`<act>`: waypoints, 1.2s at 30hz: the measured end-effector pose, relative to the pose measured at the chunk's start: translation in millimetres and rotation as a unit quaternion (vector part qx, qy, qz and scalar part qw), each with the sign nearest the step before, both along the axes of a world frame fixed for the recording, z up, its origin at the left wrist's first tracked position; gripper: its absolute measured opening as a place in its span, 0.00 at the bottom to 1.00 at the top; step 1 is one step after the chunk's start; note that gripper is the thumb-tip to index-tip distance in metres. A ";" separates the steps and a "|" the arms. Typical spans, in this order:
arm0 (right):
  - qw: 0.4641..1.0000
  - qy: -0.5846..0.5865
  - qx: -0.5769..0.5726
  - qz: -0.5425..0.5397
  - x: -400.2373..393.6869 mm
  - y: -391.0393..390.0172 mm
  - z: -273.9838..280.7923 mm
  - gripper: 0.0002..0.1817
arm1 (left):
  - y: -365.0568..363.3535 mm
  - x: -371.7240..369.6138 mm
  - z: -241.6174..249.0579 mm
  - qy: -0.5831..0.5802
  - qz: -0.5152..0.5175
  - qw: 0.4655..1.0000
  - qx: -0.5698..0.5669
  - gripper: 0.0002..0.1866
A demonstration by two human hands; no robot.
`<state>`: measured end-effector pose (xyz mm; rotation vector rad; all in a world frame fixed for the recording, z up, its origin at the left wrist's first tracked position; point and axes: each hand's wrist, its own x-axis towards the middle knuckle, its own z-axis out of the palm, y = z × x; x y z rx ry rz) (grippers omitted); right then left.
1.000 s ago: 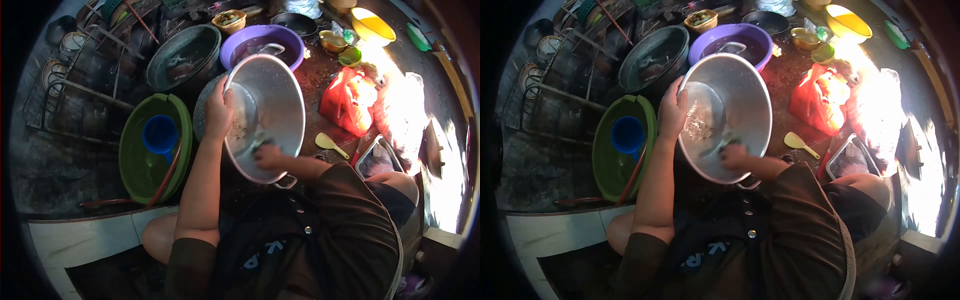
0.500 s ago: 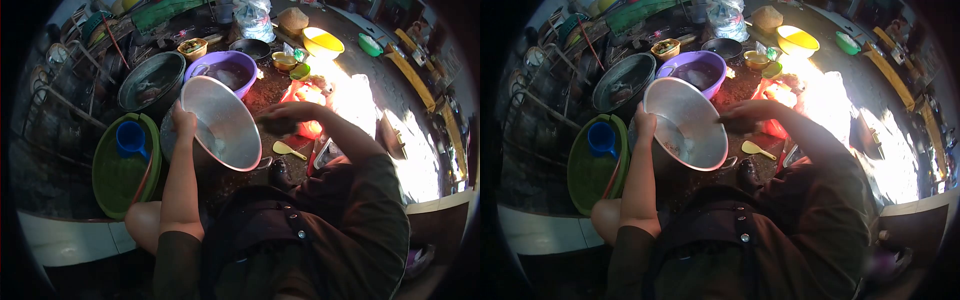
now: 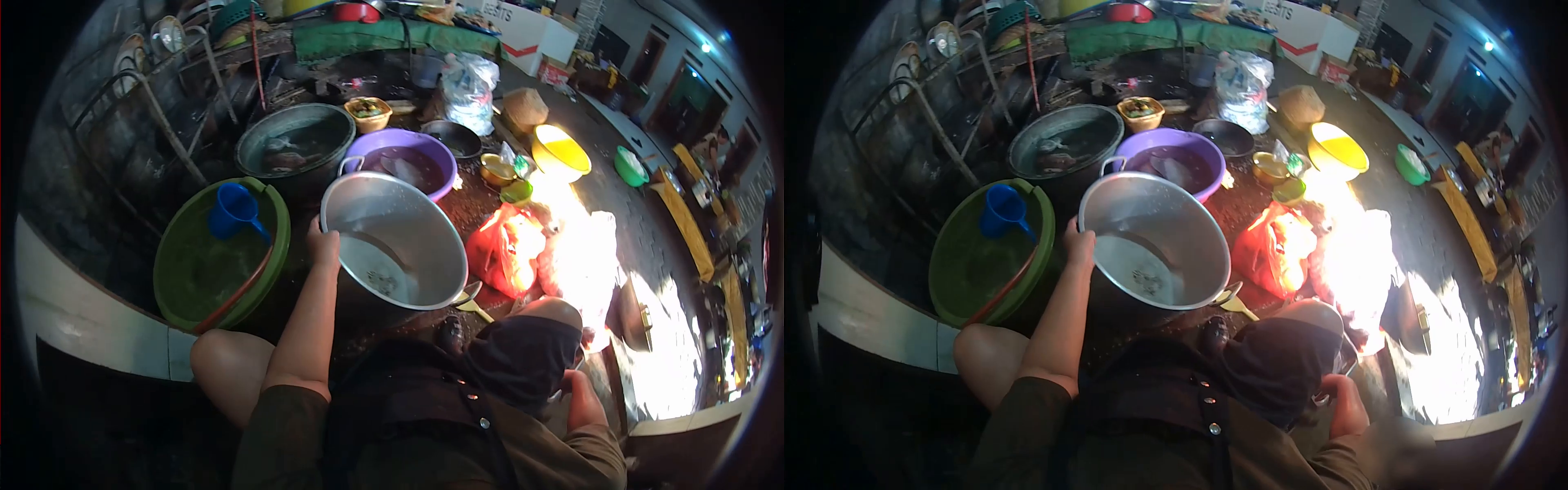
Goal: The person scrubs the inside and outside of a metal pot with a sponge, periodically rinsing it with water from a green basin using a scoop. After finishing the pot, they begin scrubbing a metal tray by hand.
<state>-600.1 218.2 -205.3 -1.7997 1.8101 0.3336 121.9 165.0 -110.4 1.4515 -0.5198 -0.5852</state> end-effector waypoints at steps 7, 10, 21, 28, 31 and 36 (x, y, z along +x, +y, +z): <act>0.983 0.020 -0.147 0.107 35.1 -97.4 49.2 0.11 | 34.7 25.7 -30.7 0.124 0.072 0.989 0.046 0.26; 0.964 -0.173 -0.194 0.059 88.2 -167.8 112.2 0.14 | 40.8 43.0 -95.5 -0.025 0.084 0.993 0.076 0.26; 0.893 -0.213 0.013 0.395 487.5 -147.8 156.5 0.20 | 28.0 127.4 -49.5 -0.368 0.337 0.865 0.055 0.33; 0.844 -0.243 0.120 0.464 608.6 -36.3 30.4 0.49 | 13.2 246.6 -76.8 0.207 0.187 0.960 0.026 0.52; 0.898 -0.222 0.037 0.379 634.0 2.1 2.3 0.39 | -9.7 268.0 -82.0 0.285 0.115 0.950 -0.052 0.62; 0.916 -0.176 0.021 0.361 644.8 2.6 -5.3 0.31 | -57.8 321.0 -106.6 0.312 0.135 0.934 -0.109 0.54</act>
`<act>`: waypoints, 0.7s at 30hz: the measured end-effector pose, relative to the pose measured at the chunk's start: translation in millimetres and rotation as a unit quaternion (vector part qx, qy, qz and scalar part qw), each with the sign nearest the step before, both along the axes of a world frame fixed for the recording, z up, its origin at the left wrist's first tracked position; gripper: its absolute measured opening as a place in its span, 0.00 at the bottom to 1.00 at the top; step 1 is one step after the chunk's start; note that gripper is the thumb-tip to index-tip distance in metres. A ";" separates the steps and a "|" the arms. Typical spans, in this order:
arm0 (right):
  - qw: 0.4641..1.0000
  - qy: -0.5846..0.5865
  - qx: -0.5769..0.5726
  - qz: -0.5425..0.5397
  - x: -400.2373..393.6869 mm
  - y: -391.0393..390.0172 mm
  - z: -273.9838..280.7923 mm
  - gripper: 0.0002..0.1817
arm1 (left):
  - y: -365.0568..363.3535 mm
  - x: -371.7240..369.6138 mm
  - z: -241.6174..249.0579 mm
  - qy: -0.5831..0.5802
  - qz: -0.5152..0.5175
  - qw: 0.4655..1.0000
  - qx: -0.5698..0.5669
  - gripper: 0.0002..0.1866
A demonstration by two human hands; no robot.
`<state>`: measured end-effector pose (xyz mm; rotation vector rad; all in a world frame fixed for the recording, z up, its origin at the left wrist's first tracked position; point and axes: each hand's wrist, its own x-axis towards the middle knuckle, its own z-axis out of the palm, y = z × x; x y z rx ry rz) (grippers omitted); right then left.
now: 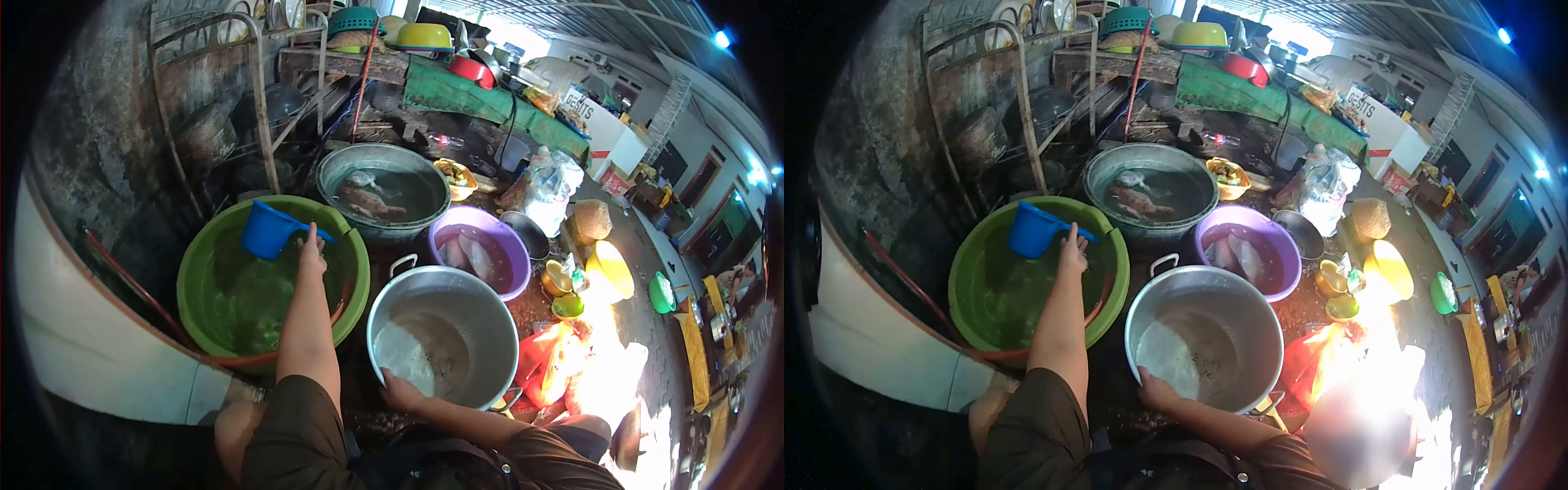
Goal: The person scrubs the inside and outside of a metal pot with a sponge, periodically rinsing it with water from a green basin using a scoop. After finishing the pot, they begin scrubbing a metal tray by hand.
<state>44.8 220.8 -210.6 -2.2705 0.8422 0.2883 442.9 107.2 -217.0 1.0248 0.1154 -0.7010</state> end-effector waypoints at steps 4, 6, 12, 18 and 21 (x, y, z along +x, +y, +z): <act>1.000 0.011 0.010 -0.002 4.4 3.2 18.1 0.29 | -17.5 36.5 -27.7 -0.009 0.052 0.994 -0.091 0.27; 1.000 0.018 0.023 -0.002 8.1 2.1 23.0 0.29 | -14.7 47.2 -37.0 -0.052 0.079 0.995 0.022 0.22; 0.999 -0.035 0.019 0.000 13.6 -0.3 4.4 0.29 | 18.2 8.2 13.0 0.017 0.182 0.983 0.027 0.14; 0.999 -0.029 0.016 -0.004 19.4 0.5 3.7 0.23 | 34.0 11.8 44.3 0.050 0.055 0.994 -0.084 0.16; 0.998 -0.057 -0.003 0.012 24.8 -1.5 -4.5 0.22 | 34.6 18.7 54.1 0.086 0.006 0.985 -0.151 0.17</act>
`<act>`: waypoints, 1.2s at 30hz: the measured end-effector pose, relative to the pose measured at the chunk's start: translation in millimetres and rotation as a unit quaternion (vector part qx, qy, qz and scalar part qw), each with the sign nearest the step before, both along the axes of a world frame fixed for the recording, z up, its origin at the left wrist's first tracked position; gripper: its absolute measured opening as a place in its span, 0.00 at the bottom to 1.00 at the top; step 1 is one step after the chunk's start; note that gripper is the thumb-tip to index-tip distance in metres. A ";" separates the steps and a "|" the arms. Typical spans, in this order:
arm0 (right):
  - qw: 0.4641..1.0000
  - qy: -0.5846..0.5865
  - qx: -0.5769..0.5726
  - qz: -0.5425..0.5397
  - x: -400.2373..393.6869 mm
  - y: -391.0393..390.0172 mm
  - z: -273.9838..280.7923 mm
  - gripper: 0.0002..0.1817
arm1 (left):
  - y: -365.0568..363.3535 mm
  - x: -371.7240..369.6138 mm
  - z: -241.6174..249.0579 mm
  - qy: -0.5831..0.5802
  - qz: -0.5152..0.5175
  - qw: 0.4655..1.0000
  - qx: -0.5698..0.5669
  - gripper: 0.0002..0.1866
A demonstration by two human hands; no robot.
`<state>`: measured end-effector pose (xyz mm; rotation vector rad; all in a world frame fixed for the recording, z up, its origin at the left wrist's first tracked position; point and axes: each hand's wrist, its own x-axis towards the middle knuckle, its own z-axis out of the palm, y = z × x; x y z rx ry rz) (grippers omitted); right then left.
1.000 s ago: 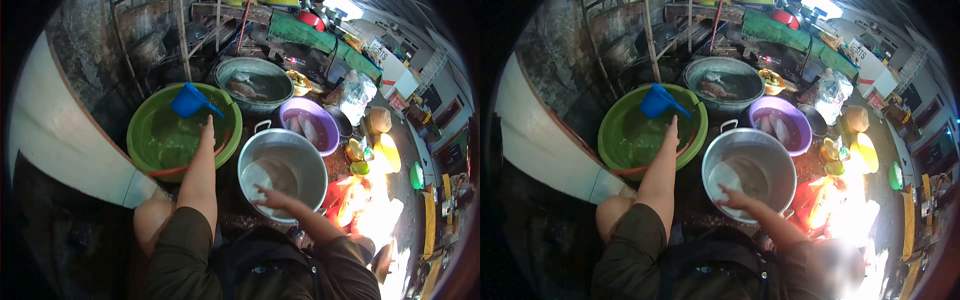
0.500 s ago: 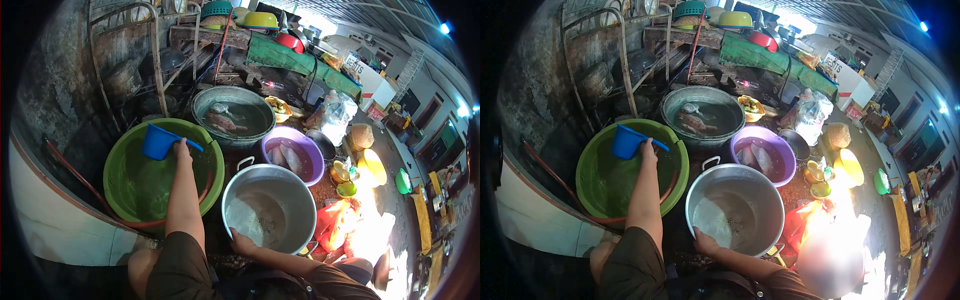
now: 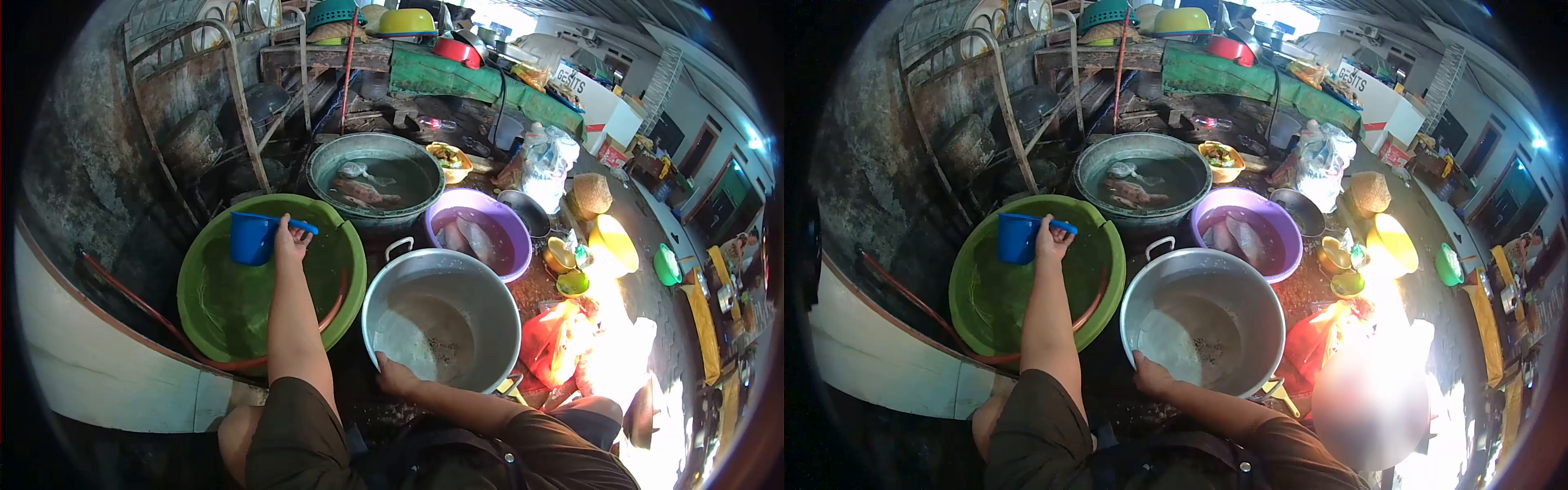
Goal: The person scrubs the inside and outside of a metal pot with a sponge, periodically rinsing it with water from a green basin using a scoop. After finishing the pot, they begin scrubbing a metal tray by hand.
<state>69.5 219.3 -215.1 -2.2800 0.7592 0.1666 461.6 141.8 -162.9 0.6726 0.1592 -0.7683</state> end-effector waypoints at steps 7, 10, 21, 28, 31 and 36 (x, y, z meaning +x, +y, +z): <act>0.999 0.013 0.012 -0.028 21.4 -3.8 0.0 0.24 | 7.2 6.4 -63.1 -0.245 0.026 0.813 0.527 0.16; 0.999 -0.001 0.010 -0.041 34.7 -3.1 -0.8 0.22 | 43.8 -39.8 -33.4 -0.356 0.008 0.724 0.591 0.20; 0.989 -0.081 0.100 -0.076 46.5 -24.4 -18.9 0.33 | 117.5 -79.9 40.2 -0.057 -0.318 0.897 0.302 0.16; 0.822 -0.313 0.402 -0.255 89.1 -90.9 -16.7 0.21 | 164.7 -144.0 108.5 -0.168 -0.413 0.860 0.248 0.14; 0.769 -0.354 0.453 -0.278 105.0 -101.3 1.6 0.18 | 172.1 -174.8 130.6 -0.215 -0.415 0.840 0.276 0.15; 0.658 -0.374 0.561 -0.335 141.6 -123.2 -32.3 0.17 | 165.9 -193.8 130.4 -0.242 -0.406 0.811 0.345 0.13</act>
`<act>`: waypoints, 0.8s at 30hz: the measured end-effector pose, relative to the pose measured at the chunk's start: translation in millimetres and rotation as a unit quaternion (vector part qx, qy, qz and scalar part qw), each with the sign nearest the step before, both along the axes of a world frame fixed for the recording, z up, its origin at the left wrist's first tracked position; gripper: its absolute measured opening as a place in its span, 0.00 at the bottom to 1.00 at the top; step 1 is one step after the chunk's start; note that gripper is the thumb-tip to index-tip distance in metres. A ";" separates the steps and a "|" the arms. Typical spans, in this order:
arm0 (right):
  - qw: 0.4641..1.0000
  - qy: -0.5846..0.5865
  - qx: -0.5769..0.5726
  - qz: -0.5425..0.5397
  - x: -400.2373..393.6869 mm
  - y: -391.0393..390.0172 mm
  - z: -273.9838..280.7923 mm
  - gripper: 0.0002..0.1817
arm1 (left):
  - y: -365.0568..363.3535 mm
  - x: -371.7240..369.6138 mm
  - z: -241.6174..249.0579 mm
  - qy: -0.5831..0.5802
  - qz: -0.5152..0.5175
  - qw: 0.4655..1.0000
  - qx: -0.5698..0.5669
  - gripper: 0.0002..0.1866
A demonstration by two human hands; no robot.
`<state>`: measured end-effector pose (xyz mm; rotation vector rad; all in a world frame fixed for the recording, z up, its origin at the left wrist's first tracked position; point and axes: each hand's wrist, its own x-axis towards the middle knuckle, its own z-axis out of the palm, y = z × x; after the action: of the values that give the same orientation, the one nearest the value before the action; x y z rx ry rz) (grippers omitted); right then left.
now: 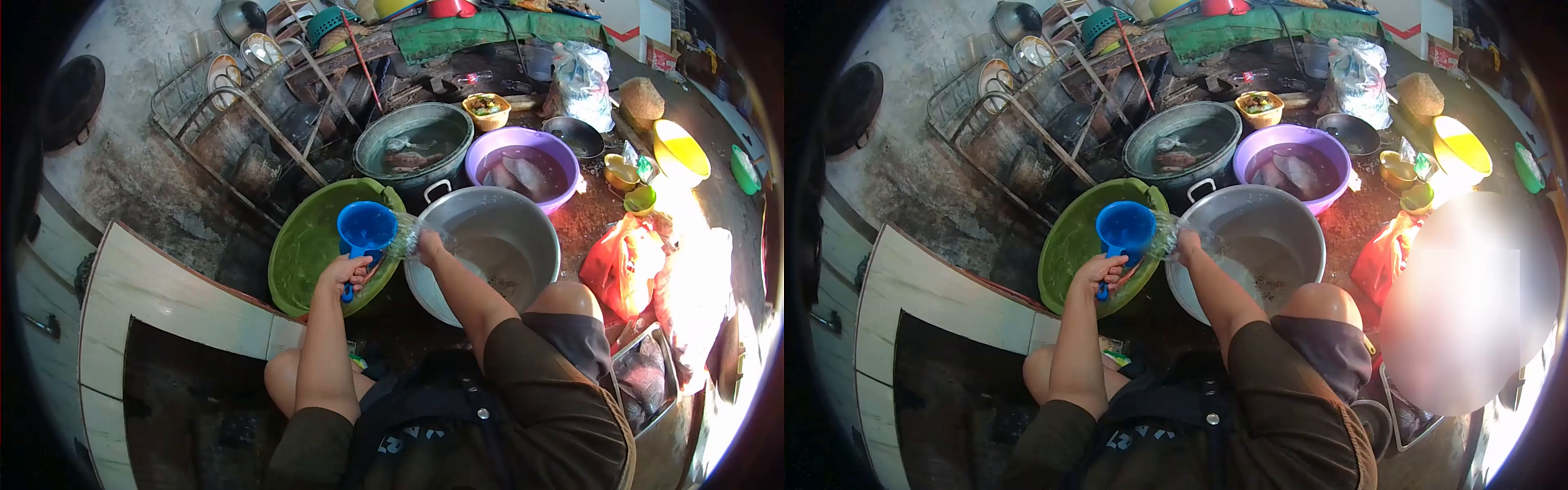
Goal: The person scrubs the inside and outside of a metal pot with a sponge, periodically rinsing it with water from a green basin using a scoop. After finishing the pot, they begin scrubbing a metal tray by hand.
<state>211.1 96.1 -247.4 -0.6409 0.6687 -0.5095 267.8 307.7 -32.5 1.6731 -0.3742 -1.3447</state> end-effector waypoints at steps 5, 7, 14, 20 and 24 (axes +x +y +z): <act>0.990 0.121 0.033 -0.057 7.6 -6.7 -9.3 0.13 | -15.4 -16.9 -1.5 -0.118 -0.027 0.991 0.058 0.11; 0.982 0.165 0.089 -0.016 -24.1 1.4 47.6 0.14 | -28.3 -24.9 -4.1 -0.166 -0.036 0.982 0.079 0.10; 0.992 -0.046 0.094 -0.072 8.3 -74.3 -0.2 0.21 | -76.7 -52.5 -22.7 -0.463 -0.098 0.877 0.085 0.11; 0.984 0.016 0.070 -0.163 -87.8 -115.6 61.8 0.18 | -119.0 -114.7 -26.5 -0.557 -0.211 0.801 0.057 0.17; 0.981 0.083 0.057 -0.169 -164.3 -150.0 33.7 0.13 | -128.5 -150.9 -30.7 -0.616 -0.283 0.734 0.054 0.14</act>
<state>46.8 -53.9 -213.7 -0.4658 0.9652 -0.7314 116.9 179.3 -63.2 2.4847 -1.6997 -0.3693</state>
